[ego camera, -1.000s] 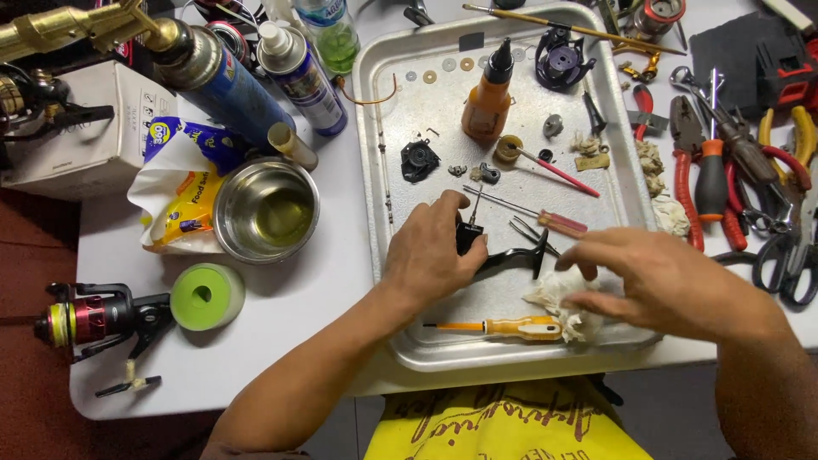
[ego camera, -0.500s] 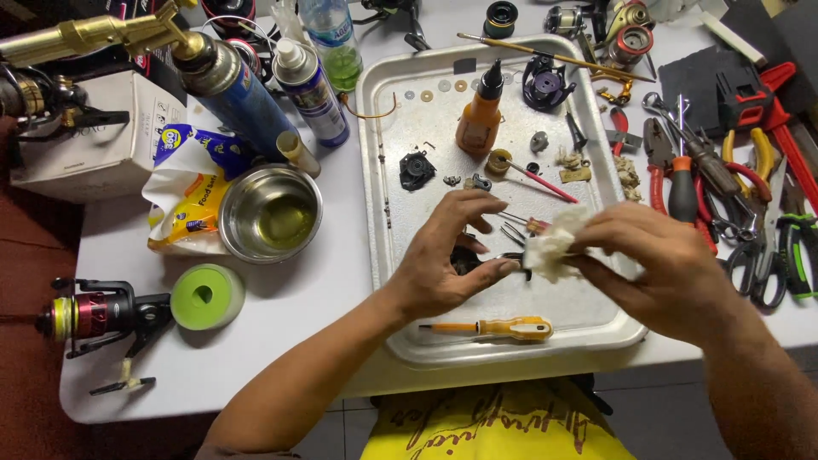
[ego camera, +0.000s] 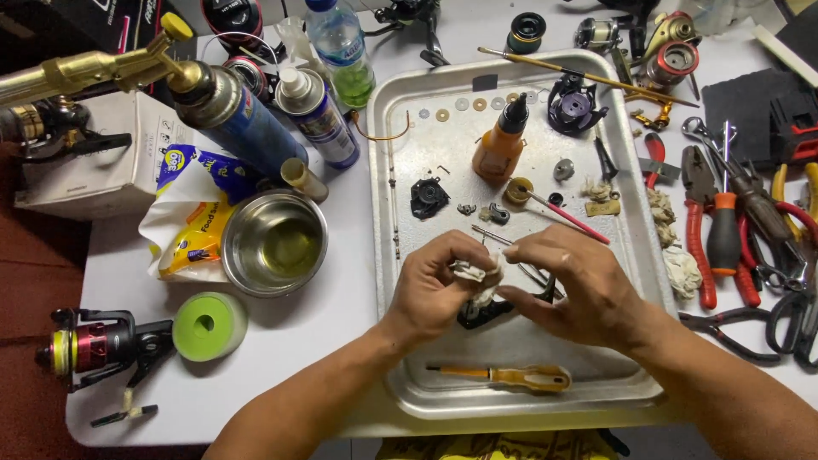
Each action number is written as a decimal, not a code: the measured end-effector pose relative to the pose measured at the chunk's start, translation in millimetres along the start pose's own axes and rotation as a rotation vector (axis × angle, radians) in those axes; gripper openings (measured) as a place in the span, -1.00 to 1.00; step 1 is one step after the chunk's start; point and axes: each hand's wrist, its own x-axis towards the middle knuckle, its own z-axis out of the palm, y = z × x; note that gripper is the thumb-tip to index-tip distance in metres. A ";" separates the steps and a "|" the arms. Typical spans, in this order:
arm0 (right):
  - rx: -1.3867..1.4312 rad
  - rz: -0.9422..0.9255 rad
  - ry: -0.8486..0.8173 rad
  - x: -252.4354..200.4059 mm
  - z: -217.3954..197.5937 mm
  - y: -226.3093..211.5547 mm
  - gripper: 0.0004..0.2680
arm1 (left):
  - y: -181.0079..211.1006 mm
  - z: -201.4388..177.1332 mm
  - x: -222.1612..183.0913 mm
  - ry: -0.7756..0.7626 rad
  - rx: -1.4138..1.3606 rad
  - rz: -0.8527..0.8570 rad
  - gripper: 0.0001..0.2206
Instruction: Cleaning and reassembling the internal gears and housing of a fishing reel on a workbench.
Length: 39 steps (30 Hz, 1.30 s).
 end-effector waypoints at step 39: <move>0.173 0.096 -0.148 1.6 -6.4 1.7 -0.80 | -4.0 -4.4 3.6 -0.040 0.020 -0.040 -0.90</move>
